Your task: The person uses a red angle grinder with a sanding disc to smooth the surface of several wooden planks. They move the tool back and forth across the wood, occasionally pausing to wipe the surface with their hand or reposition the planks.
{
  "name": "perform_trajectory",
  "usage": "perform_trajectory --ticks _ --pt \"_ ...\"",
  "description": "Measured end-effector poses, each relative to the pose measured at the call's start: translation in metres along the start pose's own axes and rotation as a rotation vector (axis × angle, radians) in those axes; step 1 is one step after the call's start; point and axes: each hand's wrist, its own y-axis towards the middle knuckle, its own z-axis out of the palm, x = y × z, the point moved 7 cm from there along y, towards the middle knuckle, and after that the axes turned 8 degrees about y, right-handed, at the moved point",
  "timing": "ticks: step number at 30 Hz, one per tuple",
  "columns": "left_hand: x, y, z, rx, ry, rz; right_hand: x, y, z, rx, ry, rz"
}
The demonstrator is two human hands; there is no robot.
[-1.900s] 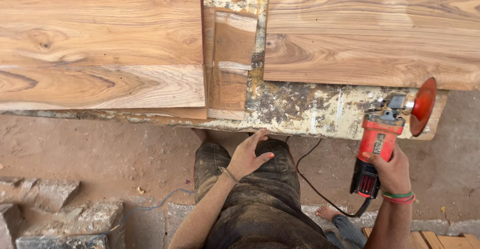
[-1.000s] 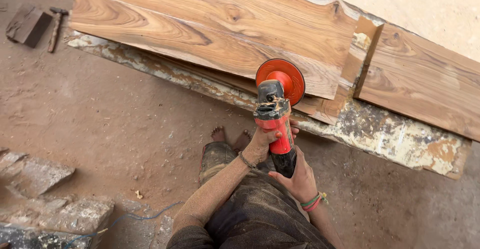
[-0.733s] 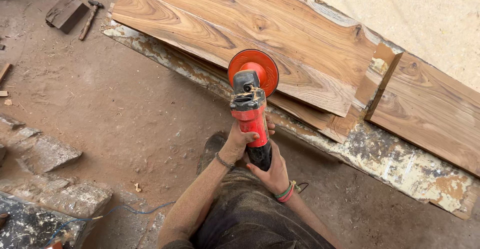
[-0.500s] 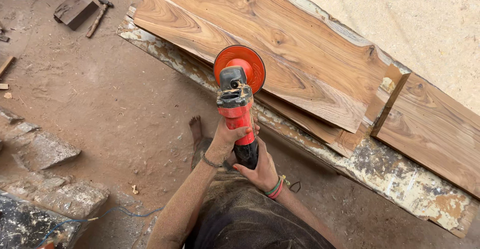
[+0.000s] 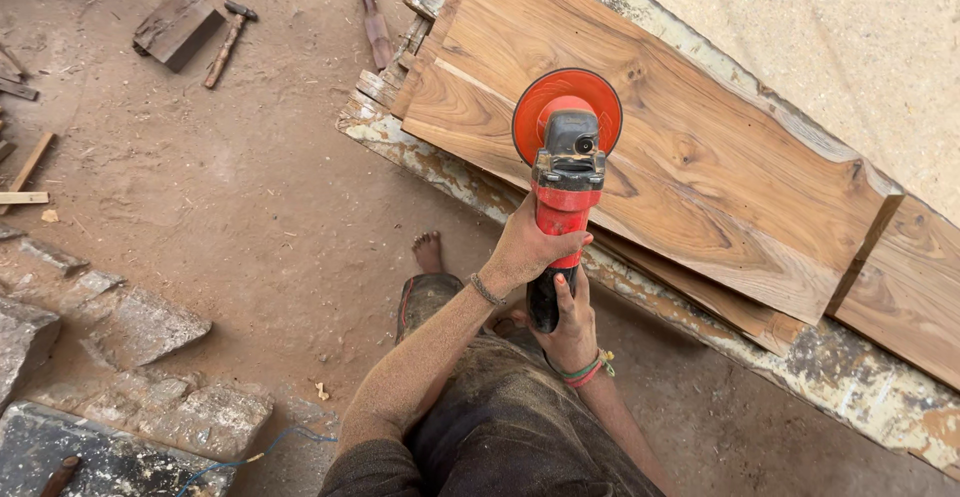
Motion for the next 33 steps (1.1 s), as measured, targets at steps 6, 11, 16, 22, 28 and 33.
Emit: perform_trajectory --ticks 6,11,16,22,28,33 --pt "-0.009 0.016 -0.004 0.166 0.073 -0.032 0.009 0.009 0.015 -0.084 -0.032 0.064" --pt "-0.017 0.022 -0.023 0.114 -0.024 0.007 0.014 0.033 0.017 0.079 0.030 -0.003" --pt "0.001 0.002 -0.039 0.091 -0.137 -0.140 0.025 0.026 0.022 0.113 0.370 0.221" --pt "0.009 0.000 -0.043 -0.004 0.047 -0.196 0.010 0.034 0.023 -0.121 0.445 0.634" --pt "0.013 0.003 0.019 0.083 0.182 -0.278 -0.003 0.007 -0.014 -0.115 0.664 0.747" --pt "0.033 0.005 0.132 0.279 0.053 -0.270 -0.030 -0.053 -0.084 -0.291 0.490 0.685"
